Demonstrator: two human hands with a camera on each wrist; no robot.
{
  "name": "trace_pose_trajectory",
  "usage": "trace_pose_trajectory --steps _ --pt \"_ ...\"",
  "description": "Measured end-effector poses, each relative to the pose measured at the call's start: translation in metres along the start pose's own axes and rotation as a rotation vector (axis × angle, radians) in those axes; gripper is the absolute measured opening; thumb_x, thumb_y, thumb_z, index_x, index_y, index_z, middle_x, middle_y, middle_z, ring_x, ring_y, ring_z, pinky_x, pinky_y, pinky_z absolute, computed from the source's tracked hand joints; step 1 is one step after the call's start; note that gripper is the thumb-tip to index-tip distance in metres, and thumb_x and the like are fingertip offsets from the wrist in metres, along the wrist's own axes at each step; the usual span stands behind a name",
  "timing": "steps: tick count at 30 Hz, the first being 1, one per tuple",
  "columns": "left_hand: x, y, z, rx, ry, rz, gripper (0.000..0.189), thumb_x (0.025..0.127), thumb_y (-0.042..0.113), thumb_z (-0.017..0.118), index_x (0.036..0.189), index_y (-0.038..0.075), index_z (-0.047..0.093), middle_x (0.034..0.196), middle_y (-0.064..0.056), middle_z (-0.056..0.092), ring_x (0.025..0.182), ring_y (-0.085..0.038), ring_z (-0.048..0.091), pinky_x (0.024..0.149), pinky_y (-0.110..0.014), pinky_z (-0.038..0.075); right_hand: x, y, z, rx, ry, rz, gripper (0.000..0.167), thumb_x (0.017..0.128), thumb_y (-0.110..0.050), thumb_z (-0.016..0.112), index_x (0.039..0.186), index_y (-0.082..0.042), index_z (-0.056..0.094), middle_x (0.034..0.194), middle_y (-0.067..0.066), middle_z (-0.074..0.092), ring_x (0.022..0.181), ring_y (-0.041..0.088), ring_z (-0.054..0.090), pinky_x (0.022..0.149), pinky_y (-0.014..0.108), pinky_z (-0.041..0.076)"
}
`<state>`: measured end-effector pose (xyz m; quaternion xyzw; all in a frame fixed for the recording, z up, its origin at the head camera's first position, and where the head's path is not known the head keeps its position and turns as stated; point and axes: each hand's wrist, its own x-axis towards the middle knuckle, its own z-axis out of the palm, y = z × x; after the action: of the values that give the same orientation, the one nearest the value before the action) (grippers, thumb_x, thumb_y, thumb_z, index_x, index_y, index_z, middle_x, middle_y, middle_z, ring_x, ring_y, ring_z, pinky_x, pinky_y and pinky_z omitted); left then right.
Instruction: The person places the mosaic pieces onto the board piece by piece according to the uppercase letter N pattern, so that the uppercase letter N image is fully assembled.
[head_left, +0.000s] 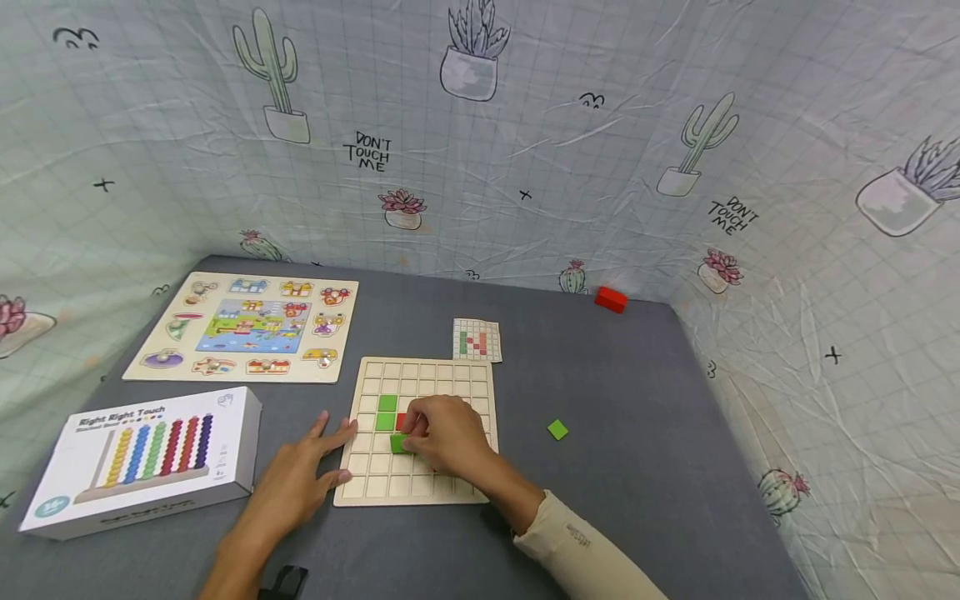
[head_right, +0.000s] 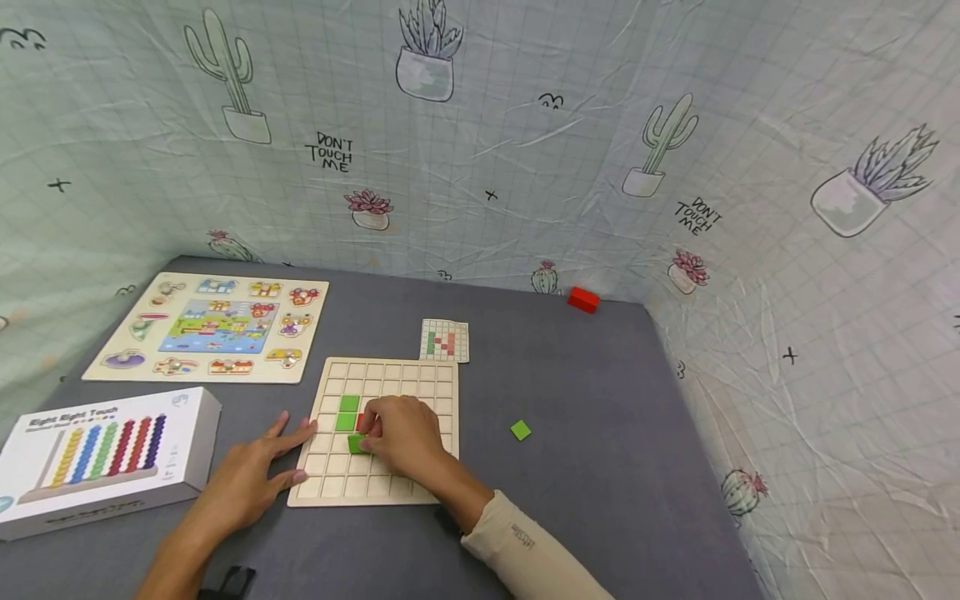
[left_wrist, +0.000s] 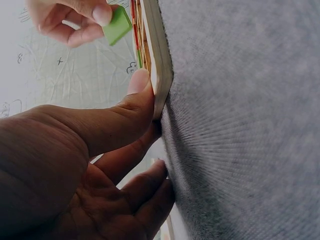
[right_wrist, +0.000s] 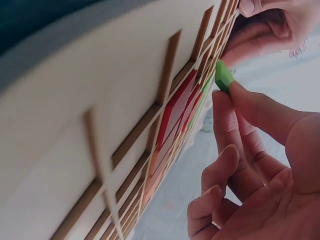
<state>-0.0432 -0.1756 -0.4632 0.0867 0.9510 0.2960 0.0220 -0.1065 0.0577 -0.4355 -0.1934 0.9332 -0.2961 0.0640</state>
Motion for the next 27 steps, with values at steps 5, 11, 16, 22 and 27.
trace_pose_trajectory --steps 5,11,16,22,27 --pt "0.0 0.0 0.001 0.0 0.016 0.011 0.066 0.086 0.011 0.087 0.147 0.007 0.064 0.156 -0.035 0.048 0.128 -0.064 0.058 0.098 -0.07 0.051 0.007 -0.005 0.007 -0.021 0.02 -0.016 0.022 0.081 -0.015 0.093 0.077 -0.023 0.072 0.063 -0.017 0.063 0.059 -0.004 0.052 0.055 0.02 0.04" --pt "-0.001 -0.002 0.001 0.001 0.02 0.012 0.066 0.086 0.012 0.087 0.148 0.008 0.064 0.156 -0.036 0.046 0.126 -0.065 0.059 0.097 -0.069 0.052 0.014 -0.011 0.013 -0.044 0.025 -0.015 0.021 0.082 -0.015 0.09 0.076 -0.024 0.072 0.062 -0.016 0.059 0.058 -0.001 0.051 0.054 0.021 0.039" --pt "0.0 -0.002 0.001 0.004 0.02 0.011 0.067 0.086 0.013 0.087 0.148 0.009 0.064 0.156 -0.037 0.046 0.125 -0.065 0.059 0.097 -0.07 0.052 0.018 -0.016 0.017 -0.086 0.016 -0.023 0.02 0.084 -0.018 0.09 0.076 -0.023 0.073 0.062 -0.016 0.059 0.058 0.0 0.051 0.055 0.021 0.039" --pt "0.0 -0.002 0.001 0.008 0.023 0.011 0.067 0.086 0.013 0.087 0.148 0.009 0.064 0.156 -0.037 0.046 0.124 -0.066 0.059 0.096 -0.07 0.052 0.019 -0.017 0.019 -0.122 0.004 -0.01 0.021 0.085 -0.02 0.089 0.074 -0.025 0.072 0.061 -0.016 0.058 0.059 0.0 0.051 0.054 0.022 0.039" --pt "-0.001 -0.001 0.001 0.007 0.02 0.002 0.066 0.086 0.013 0.087 0.148 0.009 0.064 0.156 -0.036 0.046 0.125 -0.065 0.059 0.097 -0.07 0.052 0.019 -0.015 0.018 -0.114 -0.008 -0.023 0.018 0.086 -0.02 0.089 0.076 -0.024 0.074 0.061 -0.016 0.059 0.058 0.0 0.052 0.055 0.022 0.039"
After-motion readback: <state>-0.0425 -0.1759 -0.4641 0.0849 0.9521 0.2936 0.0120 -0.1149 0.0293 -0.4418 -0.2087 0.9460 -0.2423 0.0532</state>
